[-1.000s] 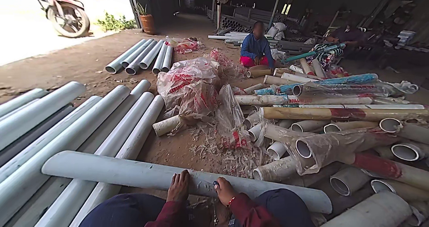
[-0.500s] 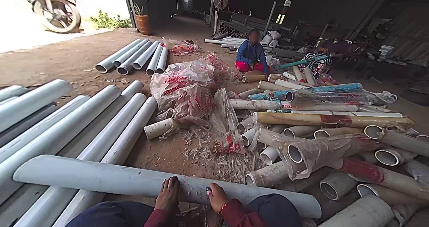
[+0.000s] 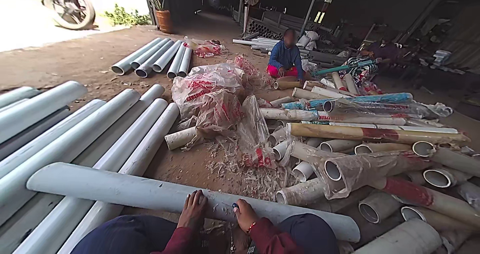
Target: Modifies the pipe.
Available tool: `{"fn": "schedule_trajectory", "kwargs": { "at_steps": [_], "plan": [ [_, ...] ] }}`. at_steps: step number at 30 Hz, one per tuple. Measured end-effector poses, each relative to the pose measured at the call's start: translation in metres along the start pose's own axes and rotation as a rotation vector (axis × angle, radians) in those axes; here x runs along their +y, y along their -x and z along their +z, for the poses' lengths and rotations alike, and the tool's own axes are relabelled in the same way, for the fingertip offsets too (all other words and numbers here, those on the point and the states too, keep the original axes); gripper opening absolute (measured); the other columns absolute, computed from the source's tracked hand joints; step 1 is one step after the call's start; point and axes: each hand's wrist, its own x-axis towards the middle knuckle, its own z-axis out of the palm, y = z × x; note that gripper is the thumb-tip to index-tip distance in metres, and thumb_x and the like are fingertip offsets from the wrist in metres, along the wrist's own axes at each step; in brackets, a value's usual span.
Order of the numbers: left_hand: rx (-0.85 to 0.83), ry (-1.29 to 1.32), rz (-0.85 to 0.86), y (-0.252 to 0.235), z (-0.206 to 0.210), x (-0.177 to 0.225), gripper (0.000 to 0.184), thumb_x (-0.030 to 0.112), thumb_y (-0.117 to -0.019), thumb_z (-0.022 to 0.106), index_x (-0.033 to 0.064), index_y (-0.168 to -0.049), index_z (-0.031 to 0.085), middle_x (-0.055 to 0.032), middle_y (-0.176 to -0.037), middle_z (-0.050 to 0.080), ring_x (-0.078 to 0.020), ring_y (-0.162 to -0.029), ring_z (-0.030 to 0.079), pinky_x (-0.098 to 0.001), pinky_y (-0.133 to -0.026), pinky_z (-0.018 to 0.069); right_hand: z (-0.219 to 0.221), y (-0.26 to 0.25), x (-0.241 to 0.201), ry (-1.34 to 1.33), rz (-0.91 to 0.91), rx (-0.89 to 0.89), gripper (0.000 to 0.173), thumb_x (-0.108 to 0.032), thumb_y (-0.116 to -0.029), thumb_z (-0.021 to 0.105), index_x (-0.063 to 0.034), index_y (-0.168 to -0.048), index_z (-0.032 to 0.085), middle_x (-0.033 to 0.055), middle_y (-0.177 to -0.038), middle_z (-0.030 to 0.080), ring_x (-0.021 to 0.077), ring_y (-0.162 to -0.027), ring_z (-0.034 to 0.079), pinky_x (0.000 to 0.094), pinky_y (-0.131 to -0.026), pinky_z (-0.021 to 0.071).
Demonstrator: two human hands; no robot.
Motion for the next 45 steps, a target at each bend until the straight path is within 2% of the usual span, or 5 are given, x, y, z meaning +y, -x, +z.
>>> {"fn": "schedule_trajectory", "kwargs": {
  "at_steps": [23,26,31,36,45],
  "plan": [
    [0.026,0.224,-0.513,0.004,-0.06,0.001,0.048,-0.001,-0.1057,0.043,-0.0178,-0.149,0.031,-0.0355,-0.162,0.023,-0.043,-0.154,0.027,-0.0462,-0.123,0.0273,-0.004,0.0,0.001,-0.028,0.013,0.004,0.036,-0.012,-0.1106,0.043,0.0114,-0.137,0.052,0.03,-0.142,0.054,0.039,-0.133,0.054,0.048,-0.114,0.0406],
    [0.362,0.349,-0.277,0.006,-0.038,-0.023,0.029,0.004,-0.1022,0.054,-0.0211,-0.113,0.062,-0.0409,-0.132,0.056,-0.0518,-0.128,0.055,-0.054,-0.111,0.0425,-0.007,0.002,-0.004,0.003,0.031,-0.018,0.037,-0.013,-0.1112,0.042,0.0106,-0.138,0.051,0.03,-0.143,0.053,0.0383,-0.134,0.053,0.0475,-0.114,0.04],
    [0.318,0.794,-0.2,0.003,-0.038,-0.01,0.024,-0.002,-0.103,0.05,-0.016,-0.116,0.064,-0.0267,-0.109,0.071,-0.026,-0.092,0.074,-0.0379,-0.091,0.0587,-0.003,-0.002,-0.006,0.003,0.03,-0.022,0.036,-0.012,-0.1115,0.041,0.0126,-0.137,0.05,0.0319,-0.141,0.053,0.0409,-0.134,0.052,0.0488,-0.114,0.0387],
    [0.27,0.596,0.224,-0.009,-0.02,-0.029,0.046,-0.02,-0.0798,0.051,-0.012,-0.124,0.064,-0.0328,-0.151,0.046,-0.0504,-0.145,0.04,-0.0618,-0.119,0.0306,-0.006,-0.008,-0.002,0.024,0.05,-0.018,0.036,-0.013,-0.112,0.039,0.0098,-0.137,0.05,0.0305,-0.138,0.056,0.0401,-0.131,0.056,0.0498,-0.112,0.0415],
    [0.0,0.388,0.175,-0.003,-0.027,-0.031,0.019,0.005,-0.0927,0.071,-0.0054,-0.107,0.075,-0.028,-0.14,0.059,-0.0477,-0.14,0.047,-0.0618,-0.122,0.0243,-0.005,-0.006,-0.004,0.044,0.044,-0.025,0.036,-0.013,-0.112,0.039,0.0109,-0.137,0.05,0.031,-0.138,0.055,0.0406,-0.131,0.055,0.05,-0.112,0.0414]
  ]
}}
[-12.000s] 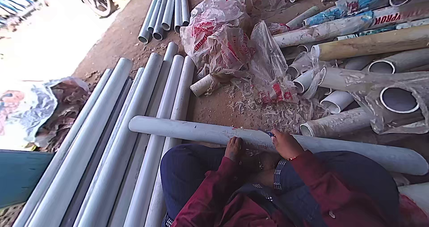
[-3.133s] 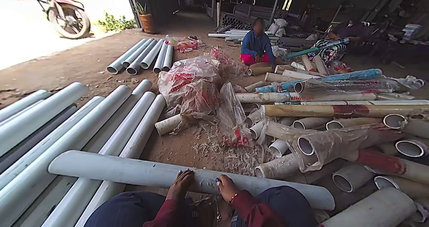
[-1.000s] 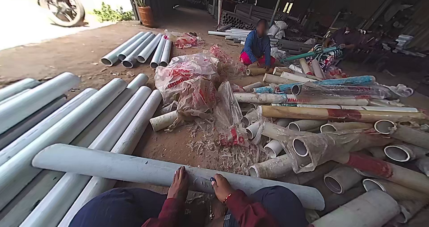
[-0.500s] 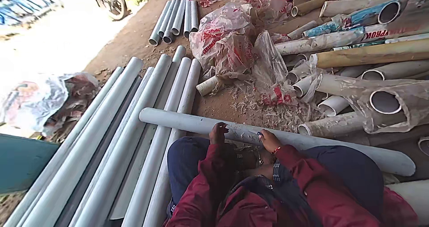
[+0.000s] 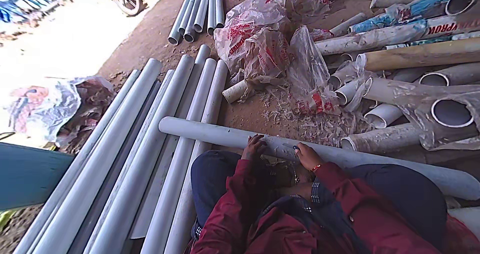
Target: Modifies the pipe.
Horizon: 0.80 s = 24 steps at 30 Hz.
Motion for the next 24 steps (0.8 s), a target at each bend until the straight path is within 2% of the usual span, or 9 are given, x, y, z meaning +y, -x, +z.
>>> {"fn": "schedule_trajectory", "kwargs": {
  "at_steps": [3,5,9,12,14,15,18,22,24],
  "plan": [
    [0.039,-0.025,0.052,0.002,0.006,-0.001,0.017,0.006,-0.0939,0.069,-0.0039,-0.106,0.077,-0.0265,-0.136,0.063,-0.0493,-0.138,0.049,-0.0654,-0.12,0.0256,0.001,0.0,0.001,0.001,-0.011,0.005,0.036,-0.013,-0.112,0.04,0.0113,-0.136,0.05,0.0311,-0.139,0.055,0.0406,-0.131,0.055,0.0499,-0.112,0.0417],
    [0.085,-0.033,0.084,0.004,0.011,-0.001,0.014,0.002,-0.0933,0.067,-0.0053,-0.101,0.077,-0.0264,-0.133,0.065,-0.0504,-0.135,0.052,-0.0671,-0.118,0.028,0.001,0.001,0.002,0.002,-0.015,0.006,0.036,-0.013,-0.1119,0.04,0.0115,-0.136,0.05,0.0309,-0.139,0.054,0.0406,-0.131,0.055,0.0498,-0.111,0.0418],
    [0.098,-0.032,0.11,0.007,0.014,0.001,0.014,-0.002,-0.0941,0.064,-0.0074,-0.098,0.077,-0.0254,-0.132,0.067,-0.0476,-0.134,0.055,-0.0685,-0.117,0.0282,0.002,0.002,0.001,0.008,-0.015,0.007,0.037,-0.013,-0.1118,0.04,0.0109,-0.138,0.05,0.0302,-0.141,0.054,0.0399,-0.133,0.054,0.0493,-0.113,0.0409],
    [0.067,0.043,-0.004,0.006,0.006,0.006,0.016,-0.004,-0.0956,0.062,-0.0134,-0.102,0.072,-0.0297,-0.137,0.061,-0.0451,-0.136,0.054,-0.0592,-0.121,0.0288,0.001,0.002,0.001,0.008,-0.023,0.012,0.036,-0.013,-0.1116,0.041,0.0112,-0.137,0.05,0.0306,-0.14,0.054,0.0404,-0.132,0.055,0.0493,-0.112,0.0411],
    [0.065,0.058,-0.082,0.005,-0.001,0.007,0.018,-0.002,-0.0953,0.064,-0.0144,-0.107,0.07,-0.03,-0.143,0.056,-0.0413,-0.134,0.056,-0.0485,-0.115,0.0411,0.001,0.003,0.001,0.003,-0.017,0.007,0.036,-0.013,-0.1116,0.041,0.0112,-0.136,0.051,0.0306,-0.14,0.054,0.0405,-0.132,0.055,0.0494,-0.112,0.0413],
    [0.055,0.056,-0.086,0.005,-0.002,0.005,0.021,0.001,-0.0944,0.066,-0.0143,-0.109,0.069,-0.0303,-0.145,0.054,-0.0406,-0.133,0.057,-0.0466,-0.113,0.0444,0.001,0.003,0.001,0.005,-0.013,0.002,0.036,-0.013,-0.1117,0.04,0.011,-0.136,0.05,0.0303,-0.14,0.054,0.0403,-0.132,0.055,0.0495,-0.112,0.0413],
    [0.014,0.027,-0.063,0.006,0.0,0.004,0.025,0.006,-0.0941,0.07,-0.0116,-0.112,0.07,-0.0294,-0.147,0.052,-0.042,-0.136,0.054,-0.0483,-0.114,0.0423,0.0,0.002,0.001,0.012,-0.015,-0.006,0.036,-0.013,-0.1118,0.04,0.0111,-0.137,0.05,0.0306,-0.141,0.054,0.0404,-0.132,0.054,0.0496,-0.112,0.0415],
    [0.061,0.015,0.008,0.009,0.004,0.003,0.016,0.002,-0.0946,0.067,-0.0096,-0.102,0.075,-0.0283,-0.141,0.059,-0.0449,-0.137,0.052,-0.0535,-0.12,0.0341,0.0,0.0,0.0,0.007,-0.01,-0.005,0.037,-0.013,-0.1118,0.04,0.0108,-0.138,0.05,0.0305,-0.14,0.054,0.0399,-0.132,0.055,0.0496,-0.112,0.0415],
    [0.102,-0.009,0.073,0.009,0.008,0.001,0.013,0.0,-0.0935,0.067,-0.0087,-0.097,0.077,-0.0277,-0.134,0.064,-0.045,-0.134,0.056,-0.0565,-0.119,0.0345,0.0,0.001,0.001,0.005,-0.011,-0.008,0.037,-0.013,-0.1118,0.04,0.0109,-0.138,0.05,0.0305,-0.141,0.053,0.0401,-0.132,0.054,0.0496,-0.112,0.0411]
  ]
}}
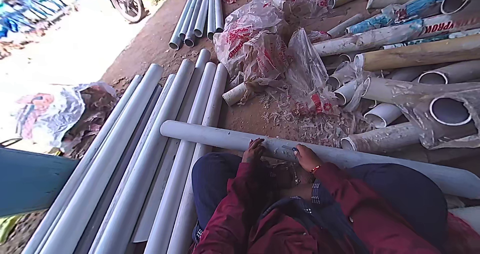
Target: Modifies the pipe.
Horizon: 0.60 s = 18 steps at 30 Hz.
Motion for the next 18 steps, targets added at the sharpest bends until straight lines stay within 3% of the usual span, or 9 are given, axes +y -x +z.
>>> {"fn": "schedule_trajectory", "kwargs": {
  "at_steps": [6,10,13,18],
  "plan": [
    [-0.027,0.023,-0.066,-0.001,0.0,0.005,0.016,-0.003,-0.0952,0.063,-0.013,-0.099,0.074,-0.0293,-0.137,0.062,-0.0468,-0.134,0.055,-0.0554,-0.121,0.0317,0.002,0.0,0.0,0.009,-0.006,0.015,0.036,-0.012,-0.1113,0.041,0.0117,-0.136,0.051,0.0307,-0.14,0.054,0.0408,-0.132,0.055,0.0501,-0.112,0.0416],
    [-0.017,0.023,-0.122,-0.001,-0.001,0.01,0.02,-0.001,-0.095,0.065,-0.0145,-0.108,0.071,-0.0299,-0.141,0.058,-0.0449,-0.133,0.056,-0.0496,-0.116,0.04,0.001,0.002,0.0,0.01,-0.002,0.012,0.036,-0.012,-0.1113,0.041,0.0116,-0.137,0.05,0.0302,-0.141,0.054,0.0402,-0.132,0.055,0.05,-0.112,0.0417],
    [-0.037,-0.007,-0.153,-0.001,0.0,0.011,0.022,0.003,-0.0963,0.066,-0.0131,-0.11,0.071,-0.028,-0.142,0.058,-0.0439,-0.135,0.055,-0.0484,-0.116,0.04,0.001,0.001,0.0,0.008,-0.003,0.009,0.036,-0.013,-0.1115,0.041,0.0113,-0.137,0.05,0.0301,-0.141,0.053,0.0401,-0.132,0.055,0.0495,-0.112,0.0416],
    [0.026,-0.001,-0.076,0.002,0.007,0.009,0.015,-0.002,-0.094,0.065,-0.013,-0.099,0.074,-0.0299,-0.136,0.062,-0.0479,-0.133,0.055,-0.0543,-0.119,0.0355,0.001,0.0,0.001,0.003,-0.003,0.008,0.036,-0.012,-0.1114,0.041,0.0118,-0.136,0.051,0.0305,-0.14,0.054,0.0401,-0.132,0.055,0.0498,-0.111,0.0417]
  ]
}}
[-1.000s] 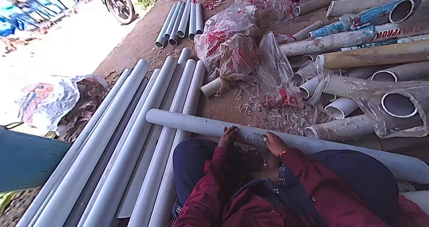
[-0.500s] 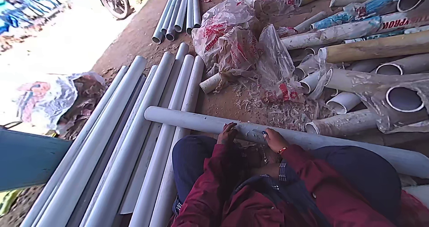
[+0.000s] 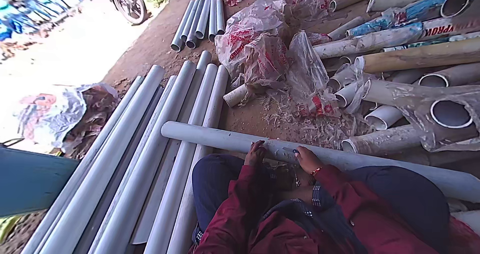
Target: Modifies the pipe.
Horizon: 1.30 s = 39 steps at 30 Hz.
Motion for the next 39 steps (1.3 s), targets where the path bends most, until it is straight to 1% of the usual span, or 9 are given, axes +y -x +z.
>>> {"fn": "schedule_trajectory", "kwargs": {
  "at_steps": [13,18,24,28,31,33,35,37,39],
  "plan": [
    [0.09,0.059,-0.01,-0.003,0.016,0.0,0.011,-0.011,-0.0867,0.063,-0.0172,-0.091,0.071,-0.034,-0.132,0.062,-0.0527,-0.141,0.044,-0.0594,-0.123,0.0234,0.001,0.0,0.0,0.007,-0.002,0.005,0.035,-0.012,-0.1114,0.041,0.012,-0.136,0.05,0.0309,-0.141,0.053,0.0407,-0.133,0.054,0.0501,-0.112,0.0408],
    [0.05,0.016,0.234,0.007,0.05,-0.003,0.007,-0.009,-0.0795,0.07,-0.0144,-0.084,0.071,-0.0356,-0.126,0.063,-0.0587,-0.135,0.047,-0.0631,-0.118,0.0309,-0.002,0.0,-0.001,-0.003,0.005,-0.01,0.036,-0.013,-0.112,0.039,0.0124,-0.135,0.05,0.0318,-0.139,0.054,0.0405,-0.131,0.055,0.0495,-0.111,0.0412],
    [-0.071,-0.016,-0.01,0.004,0.036,0.032,0.029,0.005,-0.0894,0.068,-0.0122,-0.113,0.067,-0.0342,-0.132,0.06,-0.0505,-0.128,0.055,-0.0556,-0.11,0.0425,-0.026,0.0,0.005,-0.08,0.07,0.156,0.038,-0.013,-0.112,0.039,0.0122,-0.139,0.049,0.0321,-0.14,0.055,0.0404,-0.133,0.054,0.0492,-0.114,0.0392],
    [-0.213,-0.108,-0.282,-0.003,0.007,0.036,0.035,0.015,-0.1048,0.052,-0.011,-0.126,0.062,-0.0323,-0.127,0.063,-0.0445,-0.122,0.061,-0.0516,-0.109,0.0452,-0.039,0.019,0.0,-0.858,-0.047,0.143,0.025,-0.008,-0.1123,0.034,0.0048,-0.121,0.055,0.0121,-0.106,0.069,0.016,-0.09,0.069,0.0294,-0.082,0.0553],
    [-0.424,-0.223,-0.423,-0.009,0.008,0.052,0.049,0.034,-0.1098,0.046,-0.0056,-0.137,0.054,-0.0278,-0.13,0.063,-0.0403,-0.124,0.062,-0.0522,-0.106,0.0471,-0.045,0.046,-0.01,-1.34,-0.281,0.099,0.03,-0.006,-0.1109,0.025,-0.0034,-0.105,0.054,0.0067,-0.088,0.074,0.0177,-0.082,0.074,0.0323,-0.078,0.0618],
    [-0.537,-0.305,-0.54,-0.018,0.014,0.066,0.05,0.033,-0.1116,0.041,-0.0041,-0.145,0.046,-0.0276,-0.138,0.059,-0.0408,-0.131,0.058,-0.0543,-0.108,0.046,-0.05,0.039,0.0,-1.144,-0.181,0.325,0.024,-0.005,-0.1112,0.032,0.0013,-0.108,0.054,0.0071,-0.086,0.072,0.0128,-0.077,0.073,0.0271,-0.074,0.0602],
    [-0.612,-0.367,-0.571,-0.025,0.015,0.074,0.044,0.014,-0.1112,0.035,-0.0034,-0.152,0.037,-0.0285,-0.143,0.054,-0.043,-0.134,0.055,-0.056,-0.108,0.0451,-0.052,0.022,0.014,-0.684,0.113,0.407,0.028,-0.009,-0.112,0.039,0.0093,-0.125,0.055,0.0175,-0.106,0.069,0.0172,-0.091,0.07,0.0306,-0.084,0.0543],
    [-0.627,-0.391,-0.553,-0.029,0.016,0.077,0.043,0.01,-0.111,0.033,-0.0042,-0.152,0.037,-0.0293,-0.143,0.055,-0.0432,-0.133,0.055,-0.0549,-0.108,0.0451,-0.05,0.016,0.017,-0.24,0.28,0.218,0.038,-0.013,-0.1119,0.04,0.0106,-0.139,0.051,0.03,-0.135,0.059,0.0363,-0.127,0.059,0.0489,-0.109,0.0426],
    [-0.643,-0.382,-0.531,-0.03,0.017,0.077,0.042,0.01,-0.1111,0.033,-0.0061,-0.15,0.038,-0.0305,-0.14,0.055,-0.0438,-0.132,0.056,-0.0541,-0.109,0.0449,-0.037,0.014,0.007,-0.028,0.295,0.058,0.04,-0.015,-0.1113,0.041,0.0083,-0.143,0.049,0.0329,-0.147,0.049,0.0432,-0.14,0.048,0.0556,-0.116,0.035]
  ]
}}
